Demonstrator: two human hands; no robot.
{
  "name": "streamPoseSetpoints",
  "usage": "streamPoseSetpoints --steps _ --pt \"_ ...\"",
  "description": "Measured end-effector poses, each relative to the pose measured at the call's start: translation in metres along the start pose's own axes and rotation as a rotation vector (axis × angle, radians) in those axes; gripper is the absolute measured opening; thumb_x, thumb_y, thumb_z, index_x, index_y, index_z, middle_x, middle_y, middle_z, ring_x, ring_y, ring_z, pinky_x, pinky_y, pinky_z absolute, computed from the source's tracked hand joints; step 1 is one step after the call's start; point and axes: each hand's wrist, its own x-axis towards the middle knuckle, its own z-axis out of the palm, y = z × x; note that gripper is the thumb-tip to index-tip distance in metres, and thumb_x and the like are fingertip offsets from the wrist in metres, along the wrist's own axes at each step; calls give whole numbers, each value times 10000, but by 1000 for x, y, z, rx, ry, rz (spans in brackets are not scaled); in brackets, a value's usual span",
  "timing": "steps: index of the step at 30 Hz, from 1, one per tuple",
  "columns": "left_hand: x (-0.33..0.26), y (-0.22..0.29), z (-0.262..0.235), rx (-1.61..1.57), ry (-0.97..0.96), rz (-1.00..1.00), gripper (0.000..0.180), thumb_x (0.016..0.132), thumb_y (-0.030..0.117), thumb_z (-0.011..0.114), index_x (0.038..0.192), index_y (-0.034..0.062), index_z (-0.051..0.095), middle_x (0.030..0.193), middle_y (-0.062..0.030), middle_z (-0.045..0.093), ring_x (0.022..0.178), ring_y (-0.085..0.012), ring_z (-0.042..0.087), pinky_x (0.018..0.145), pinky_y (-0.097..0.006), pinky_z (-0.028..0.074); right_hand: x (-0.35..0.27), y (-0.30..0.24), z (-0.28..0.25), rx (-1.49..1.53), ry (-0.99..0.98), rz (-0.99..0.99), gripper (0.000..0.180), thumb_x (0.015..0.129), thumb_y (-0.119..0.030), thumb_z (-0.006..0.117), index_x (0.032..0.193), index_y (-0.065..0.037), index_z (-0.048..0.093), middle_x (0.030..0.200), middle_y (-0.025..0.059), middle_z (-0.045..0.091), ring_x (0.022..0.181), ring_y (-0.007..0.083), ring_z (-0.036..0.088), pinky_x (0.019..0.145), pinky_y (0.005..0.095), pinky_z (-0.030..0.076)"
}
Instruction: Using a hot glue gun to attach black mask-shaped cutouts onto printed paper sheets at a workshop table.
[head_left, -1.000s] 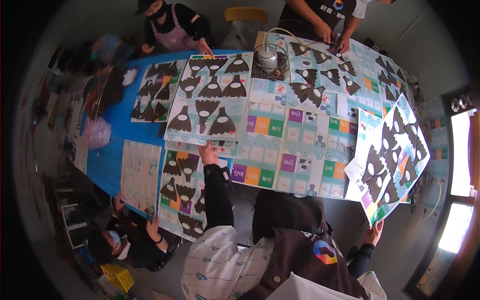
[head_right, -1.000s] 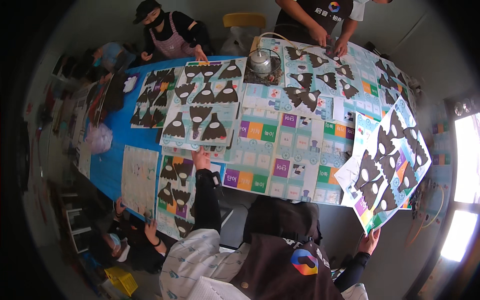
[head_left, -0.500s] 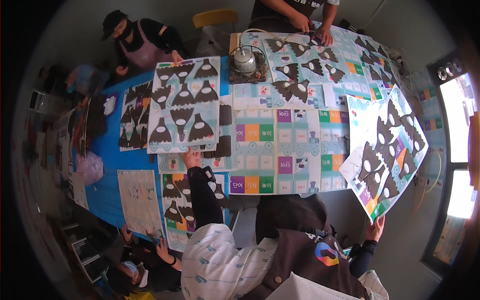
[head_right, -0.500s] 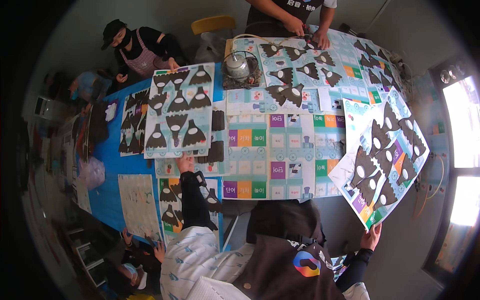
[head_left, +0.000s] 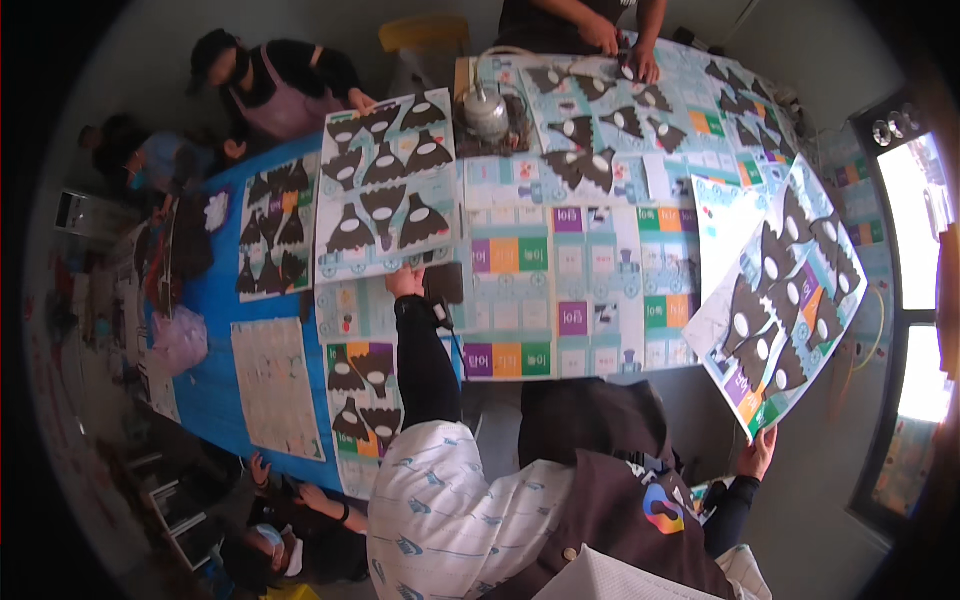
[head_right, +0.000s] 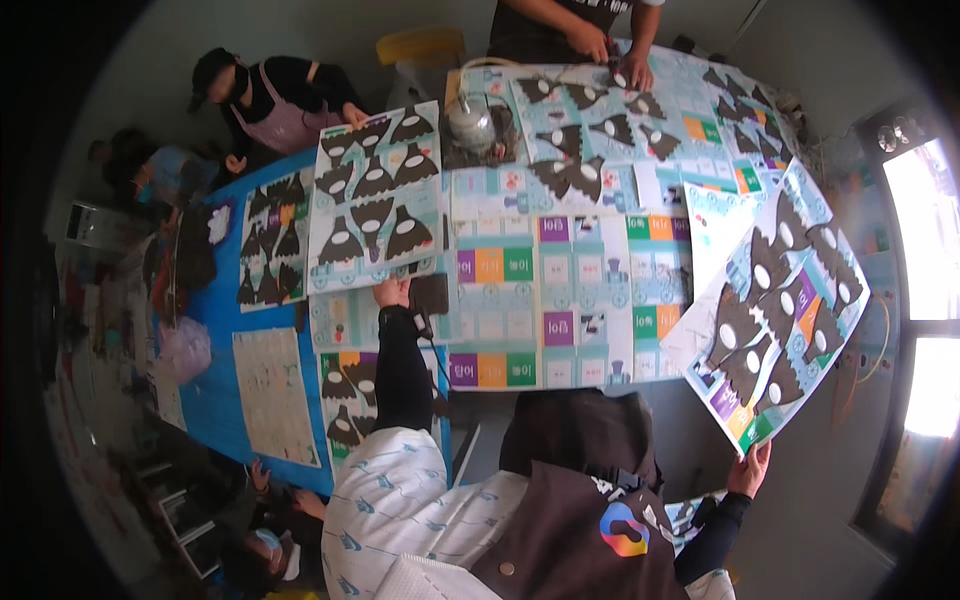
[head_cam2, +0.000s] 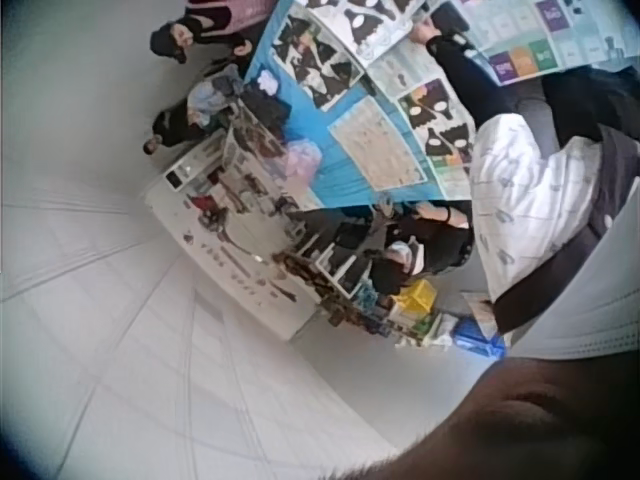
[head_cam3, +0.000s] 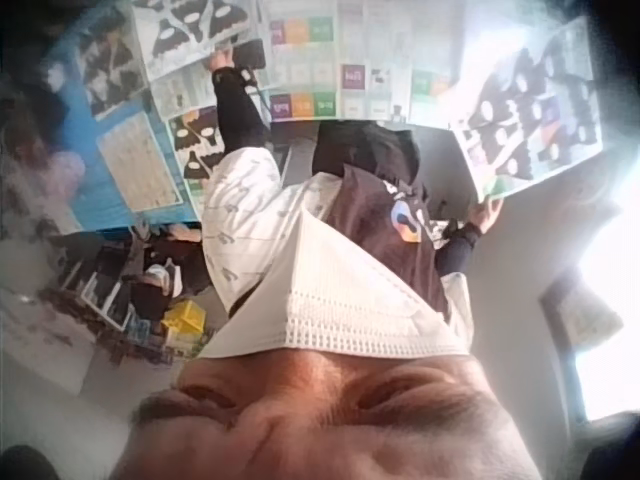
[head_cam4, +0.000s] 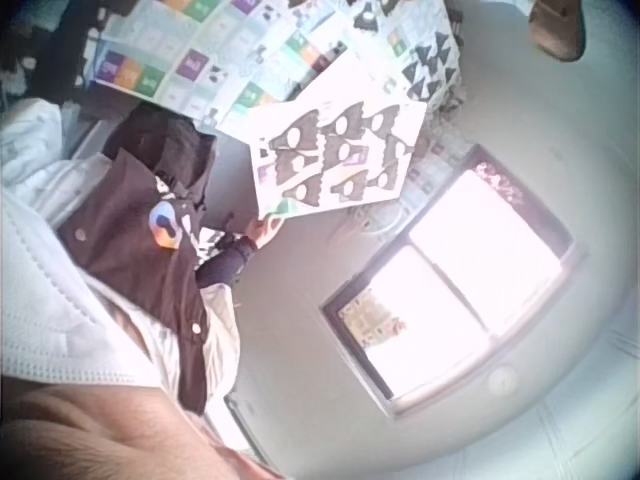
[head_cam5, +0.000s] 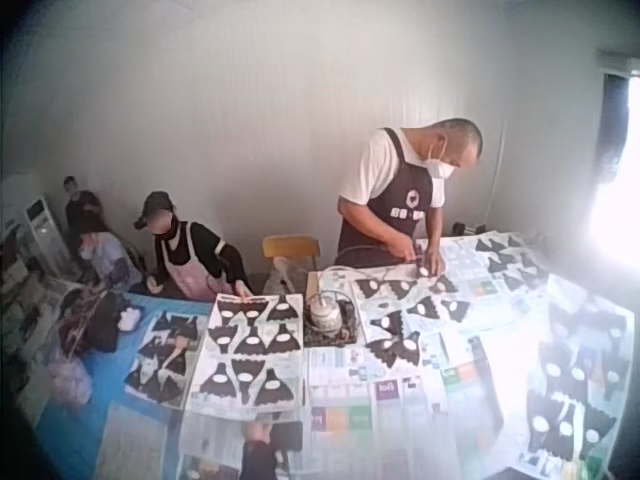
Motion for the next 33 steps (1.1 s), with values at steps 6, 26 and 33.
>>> streamPoseSetpoints --steps 6,26,33 --pt "-4 5 -4 -20 86 -21 318 886 -24 504 1201 11 473 1086 -194 582 899 -321 653 711 -493 599 10 12 -20 -15 -47 -4 431 948 -43 504 1370 -57 415 1183 48 606 888 90 640 650 188 526" --pt "-290 -180 98 1264 -1385 -262 424 967 305 514 1246 -14 525 1116 -90 656 950 -168 641 809 -290 480 7 31 -137 19 -34 98 394 913 -85 565 1287 -11 466 1046 55 614 827 129 626 582 246 523" --pt "-513 -291 150 763 -1292 -725 426 1026 262 367 1381 26 378 1230 -110 580 1088 -212 596 872 -355 498 64 30 -251 101 -73 124 341 890 20 537 1231 21 520 964 82 657 675 157 661 541 242 541"
